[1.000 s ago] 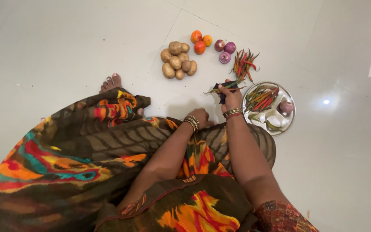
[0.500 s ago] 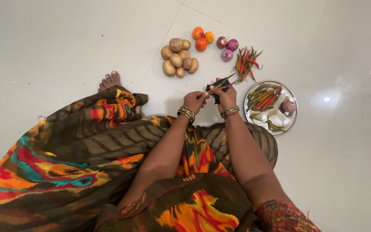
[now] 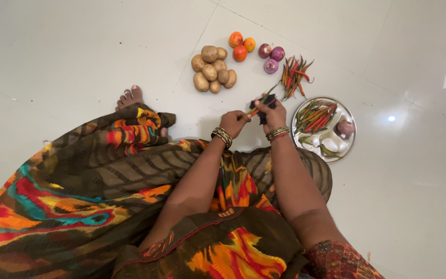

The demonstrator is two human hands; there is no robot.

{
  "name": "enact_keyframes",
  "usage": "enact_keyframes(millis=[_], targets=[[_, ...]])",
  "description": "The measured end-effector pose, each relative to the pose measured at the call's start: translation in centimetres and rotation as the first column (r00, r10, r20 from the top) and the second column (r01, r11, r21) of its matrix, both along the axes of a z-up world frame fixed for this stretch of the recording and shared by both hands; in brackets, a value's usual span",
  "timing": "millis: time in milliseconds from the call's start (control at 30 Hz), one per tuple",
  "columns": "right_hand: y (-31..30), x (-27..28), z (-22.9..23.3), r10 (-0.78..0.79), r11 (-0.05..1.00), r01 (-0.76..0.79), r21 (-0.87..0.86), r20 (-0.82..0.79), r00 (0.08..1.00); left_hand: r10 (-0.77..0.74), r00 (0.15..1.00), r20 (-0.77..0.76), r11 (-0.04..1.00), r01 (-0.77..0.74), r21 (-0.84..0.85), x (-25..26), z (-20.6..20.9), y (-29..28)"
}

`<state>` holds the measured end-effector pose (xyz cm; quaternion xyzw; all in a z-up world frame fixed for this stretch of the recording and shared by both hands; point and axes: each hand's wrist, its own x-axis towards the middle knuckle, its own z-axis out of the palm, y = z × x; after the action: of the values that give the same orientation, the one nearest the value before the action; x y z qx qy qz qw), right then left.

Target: The person sits on the floor and peels potatoes and green chilies using a small knife. They handle each item one at a time, placing the peeled vegetables into a metal tray.

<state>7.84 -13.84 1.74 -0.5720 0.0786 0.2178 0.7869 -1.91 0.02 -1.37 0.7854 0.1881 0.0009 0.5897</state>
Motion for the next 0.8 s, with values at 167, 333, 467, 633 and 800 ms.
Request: enact_keyframes(millis=[167,333,467,633,800], targets=[[-1.2,0.8,-0.5,-0.065,0.998,0.065,0.012,-0.036,0.997,-0.014,1.000,-0.028,1.000,0.014,0.007,-0.3,0.6,0.0],[-0.1,-0.6,-0.3,0.197,0.979,-0.199,-0.037,-0.050,0.979,0.008,1.000,0.002,0.999,-0.008,0.044,-0.1,0.4,0.0],[0.4,-0.8,0.4,0.125,0.989,-0.127,-0.073,-0.020,0.992,-0.014,1.000,0.002,0.999,0.014,0.041,-0.3,0.8,0.4],[0.0,-0.7,1.0,0.006,0.999,-0.006,0.046,0.005,1.000,0.028,0.994,0.102,0.997,-0.035,0.069,0.2,1.2,1.9],[-0.9,-0.7,2.3,-0.037,0.999,0.037,0.039,-0.016,0.999,0.373,0.927,-0.036,0.909,-0.357,0.214,-0.2,0.8,9.4]])
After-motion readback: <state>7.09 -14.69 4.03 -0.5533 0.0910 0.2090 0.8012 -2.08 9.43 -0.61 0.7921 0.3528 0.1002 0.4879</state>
